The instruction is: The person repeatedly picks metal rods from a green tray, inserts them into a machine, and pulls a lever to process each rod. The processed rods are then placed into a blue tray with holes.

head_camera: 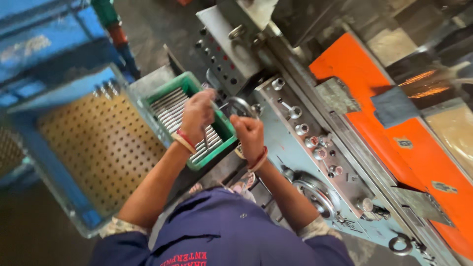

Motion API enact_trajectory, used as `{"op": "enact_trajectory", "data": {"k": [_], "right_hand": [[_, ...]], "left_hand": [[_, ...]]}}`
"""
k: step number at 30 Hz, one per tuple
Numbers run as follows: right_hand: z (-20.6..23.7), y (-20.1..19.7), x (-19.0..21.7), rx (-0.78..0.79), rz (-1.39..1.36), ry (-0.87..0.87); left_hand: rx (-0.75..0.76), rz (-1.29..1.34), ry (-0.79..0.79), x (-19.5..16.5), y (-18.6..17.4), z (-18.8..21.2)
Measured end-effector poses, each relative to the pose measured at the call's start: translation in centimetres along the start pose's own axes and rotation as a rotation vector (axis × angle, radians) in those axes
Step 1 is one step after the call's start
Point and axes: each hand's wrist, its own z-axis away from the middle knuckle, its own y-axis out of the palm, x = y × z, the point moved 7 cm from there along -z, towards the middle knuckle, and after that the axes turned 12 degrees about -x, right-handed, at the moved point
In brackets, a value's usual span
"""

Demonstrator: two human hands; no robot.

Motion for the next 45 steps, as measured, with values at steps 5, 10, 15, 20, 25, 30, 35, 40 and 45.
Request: {"op": "enact_trajectory", "data": {"k": [5,10,15,20,25,30,35,40,45], "right_hand": [[2.4,-11.6,-4.4,-0.174,0.418,-0.194],[12.1,-27.7,-11.9,-0.345,0.897,0.114],[21.5,-40.0,-13.4,-0.358,1.218,0.371],[22.2,-51.3,-2.5,-0.784,1.405,0.082],[21.2,-58.6,12.2,-1.15,1.638,-0.162],[19.3,-65.1,21.8,-1.266,1.757,-0.394],[18.7,-76.2,24.3,-1.381,1.714,-0.244],[17.1,-84.6,23.0,-1.276,2.079,0.057],[15.9,-89.2,22.7,-1.202,2.002,0.368]], "left_hand": [[-0.209,0.25,-0.25,1.0,-10.6,-3.8],[-0.447,0.014,-0.248,3.4,-17.6,-5.0],[-0.276,-0.164,-0.096,3.1,-7.5,-9.0],[0.103,-0.222,0.01,2.2,13.3,-10.9],[0.423,-0.191,0.047,3.3,33.7,-9.1],[0.592,-0.13,-0.039,9.0,48.7,-8.5],[0.573,-0.213,-0.212,20.9,57.9,-10.4],[0.537,-0.411,-0.381,34.2,61.6,-13.0],[0.598,-0.574,-0.411,45.0,62.2,-14.6]]}}
